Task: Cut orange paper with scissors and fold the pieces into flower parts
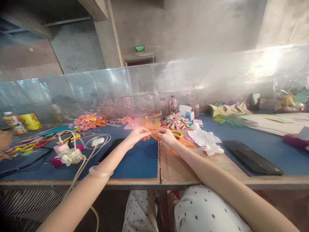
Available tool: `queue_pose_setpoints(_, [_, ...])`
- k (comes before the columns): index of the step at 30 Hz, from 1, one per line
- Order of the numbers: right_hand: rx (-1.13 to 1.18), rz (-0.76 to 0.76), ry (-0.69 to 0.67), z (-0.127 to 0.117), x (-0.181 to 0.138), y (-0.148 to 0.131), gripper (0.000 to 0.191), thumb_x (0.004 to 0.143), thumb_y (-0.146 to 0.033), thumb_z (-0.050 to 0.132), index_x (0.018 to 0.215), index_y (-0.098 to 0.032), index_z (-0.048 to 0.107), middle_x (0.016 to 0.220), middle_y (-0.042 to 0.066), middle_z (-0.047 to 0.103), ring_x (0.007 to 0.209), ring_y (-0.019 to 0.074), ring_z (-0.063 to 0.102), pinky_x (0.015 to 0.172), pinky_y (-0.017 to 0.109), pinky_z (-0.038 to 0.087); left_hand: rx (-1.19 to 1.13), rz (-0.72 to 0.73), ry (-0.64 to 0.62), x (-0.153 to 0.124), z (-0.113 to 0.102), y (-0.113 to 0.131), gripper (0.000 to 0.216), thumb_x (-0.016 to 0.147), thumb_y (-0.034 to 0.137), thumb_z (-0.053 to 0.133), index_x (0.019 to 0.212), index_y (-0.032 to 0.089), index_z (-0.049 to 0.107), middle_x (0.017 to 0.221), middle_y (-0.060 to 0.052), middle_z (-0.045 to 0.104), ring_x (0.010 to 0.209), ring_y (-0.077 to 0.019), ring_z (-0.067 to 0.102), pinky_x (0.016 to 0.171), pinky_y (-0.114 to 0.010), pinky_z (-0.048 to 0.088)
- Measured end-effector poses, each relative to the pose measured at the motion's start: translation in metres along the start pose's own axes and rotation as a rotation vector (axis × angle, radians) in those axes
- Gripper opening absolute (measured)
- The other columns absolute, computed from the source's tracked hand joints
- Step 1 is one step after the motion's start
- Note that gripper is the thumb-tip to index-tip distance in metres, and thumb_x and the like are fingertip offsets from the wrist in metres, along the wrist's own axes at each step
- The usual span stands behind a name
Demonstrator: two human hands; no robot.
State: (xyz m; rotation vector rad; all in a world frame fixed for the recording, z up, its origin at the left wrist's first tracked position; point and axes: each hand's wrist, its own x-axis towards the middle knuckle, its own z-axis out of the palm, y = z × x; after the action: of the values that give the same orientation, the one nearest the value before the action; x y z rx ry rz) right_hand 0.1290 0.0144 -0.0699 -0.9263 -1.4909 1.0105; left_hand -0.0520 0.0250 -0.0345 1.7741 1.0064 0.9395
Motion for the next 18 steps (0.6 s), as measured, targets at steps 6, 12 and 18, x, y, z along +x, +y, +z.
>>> queue_pose_setpoints(6, [0.003,0.002,0.023,-0.0002,-0.0014,-0.0022,0.035,0.065,-0.044,0.065,0.081,-0.013,0.069,0.071,0.004,0.064,0.059,0.0122,0.052,0.055,0.025,0.036,-0.025,-0.014,0.023,-0.001,-0.0003,0.0011,0.019,0.073,0.028,0.063,0.084,0.013,0.061,0.08,-0.008,0.068,0.071,-0.0139,0.064,0.06,-0.023,0.046])
queue_pose_setpoints(12, [0.01,0.004,0.029,-0.0002,-0.0014,-0.003,0.037,0.064,-0.046,0.065,0.08,-0.012,0.069,0.067,0.004,0.062,0.056,0.0108,0.049,0.051,0.024,0.033,-0.024,-0.018,0.055,-0.0013,-0.0009,0.0026,0.021,0.071,0.028,0.065,0.085,0.012,0.063,0.081,-0.009,0.068,0.072,-0.0142,0.063,0.061,-0.023,0.046])
queue_pose_setpoints(18, [0.002,-0.005,0.047,0.0006,-0.0032,-0.0056,0.035,0.063,-0.046,0.066,0.075,-0.013,0.068,0.064,0.002,0.062,0.055,0.0103,0.049,0.053,0.024,0.035,-0.032,-0.034,0.093,-0.0028,-0.0002,0.0063,0.02,0.07,0.026,0.066,0.084,0.012,0.063,0.082,-0.01,0.068,0.072,-0.0142,0.063,0.059,-0.023,0.045])
